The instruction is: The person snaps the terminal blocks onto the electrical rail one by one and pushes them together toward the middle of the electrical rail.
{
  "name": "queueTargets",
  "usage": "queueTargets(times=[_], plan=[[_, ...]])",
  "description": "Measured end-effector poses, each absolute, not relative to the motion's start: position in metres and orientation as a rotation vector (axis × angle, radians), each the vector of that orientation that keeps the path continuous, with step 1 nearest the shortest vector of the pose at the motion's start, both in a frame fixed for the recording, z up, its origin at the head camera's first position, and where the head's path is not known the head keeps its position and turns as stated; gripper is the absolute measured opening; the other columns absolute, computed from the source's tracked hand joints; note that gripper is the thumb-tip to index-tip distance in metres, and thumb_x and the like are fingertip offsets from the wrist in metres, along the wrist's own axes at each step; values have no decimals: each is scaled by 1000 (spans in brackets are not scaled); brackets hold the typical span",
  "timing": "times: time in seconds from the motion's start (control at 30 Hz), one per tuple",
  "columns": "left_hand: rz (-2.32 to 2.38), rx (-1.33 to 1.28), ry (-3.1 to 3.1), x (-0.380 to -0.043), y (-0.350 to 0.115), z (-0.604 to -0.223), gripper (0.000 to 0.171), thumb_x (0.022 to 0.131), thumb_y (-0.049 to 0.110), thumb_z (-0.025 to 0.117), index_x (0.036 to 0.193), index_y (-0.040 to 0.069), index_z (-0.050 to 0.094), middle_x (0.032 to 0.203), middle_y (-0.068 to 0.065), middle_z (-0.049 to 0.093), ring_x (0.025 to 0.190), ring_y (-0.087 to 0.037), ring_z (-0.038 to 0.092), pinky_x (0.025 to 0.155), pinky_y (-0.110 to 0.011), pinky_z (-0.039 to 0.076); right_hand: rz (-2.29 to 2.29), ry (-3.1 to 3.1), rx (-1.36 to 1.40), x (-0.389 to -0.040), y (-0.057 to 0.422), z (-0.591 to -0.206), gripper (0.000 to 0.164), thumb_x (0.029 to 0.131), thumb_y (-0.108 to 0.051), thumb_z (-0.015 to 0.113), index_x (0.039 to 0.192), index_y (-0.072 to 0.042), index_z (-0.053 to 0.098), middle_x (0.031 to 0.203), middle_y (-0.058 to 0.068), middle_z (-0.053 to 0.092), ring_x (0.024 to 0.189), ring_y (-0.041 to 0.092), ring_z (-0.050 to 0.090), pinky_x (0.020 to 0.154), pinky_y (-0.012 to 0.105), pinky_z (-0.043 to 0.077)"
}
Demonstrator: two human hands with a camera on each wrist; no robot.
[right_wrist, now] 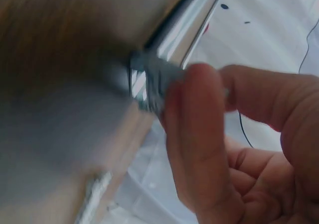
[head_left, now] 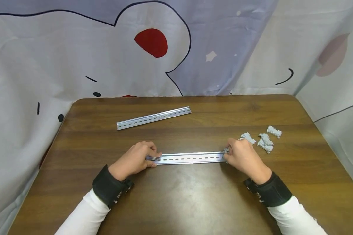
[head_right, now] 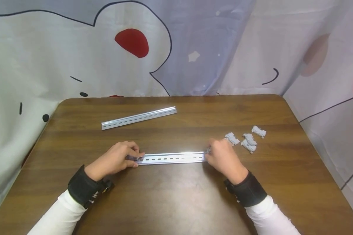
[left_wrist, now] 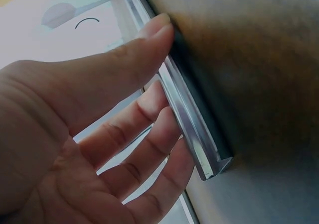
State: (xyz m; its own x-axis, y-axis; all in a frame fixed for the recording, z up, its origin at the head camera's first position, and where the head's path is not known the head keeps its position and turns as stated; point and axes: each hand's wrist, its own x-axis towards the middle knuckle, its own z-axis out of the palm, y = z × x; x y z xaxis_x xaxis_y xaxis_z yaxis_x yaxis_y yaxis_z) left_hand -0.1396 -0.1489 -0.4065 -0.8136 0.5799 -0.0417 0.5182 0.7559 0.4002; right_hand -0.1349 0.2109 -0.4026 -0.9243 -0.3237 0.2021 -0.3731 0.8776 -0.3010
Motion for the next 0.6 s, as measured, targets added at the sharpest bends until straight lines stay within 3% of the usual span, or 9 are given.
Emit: queueTargets(times=[0.1, 0.3, 0.47, 0.6], plan=[[600, 862, 2761, -143, -149, -406, 45, 74, 17, 86, 117, 10, 73, 103, -7, 70, 92, -24, 64, 75, -34, 51, 546, -2927, 536, -138, 209, -402, 17, 69, -2, 73, 84, 5, 69, 51, 1, 63, 43, 9, 58, 49, 30, 50], [638, 835, 2747, -145, -153, -407, 45, 72, 16, 87, 115, 11, 75, 102, -5, 71, 93, -22, 65, 75, -33, 52, 738, -3026, 494, -144, 204, -400, 20, 73, 0, 72, 91, 8, 67, 45, 1, 65, 34, 3, 57, 45, 23, 48], [596, 854, 2756, -142, -152, -406, 44, 75, 18, 85, 117, 12, 74, 104, -5, 70, 95, -23, 64, 77, -35, 52, 746, -3081, 473, -141, 202, -398, 21, 77, -2, 74, 95, 7, 68, 49, 1, 65, 35, 3, 55, 44, 22, 43], [508, 919, 2789, -137, -154, -403, 49, 75, 23, 85, 121, 12, 72, 104, -6, 66, 89, -19, 60, 73, -31, 50, 680, -3089, 493, -136, 206, -394, 25, 83, -14, 76, 99, 4, 72, 55, 0, 66, 45, 7, 56, 51, 26, 46]])
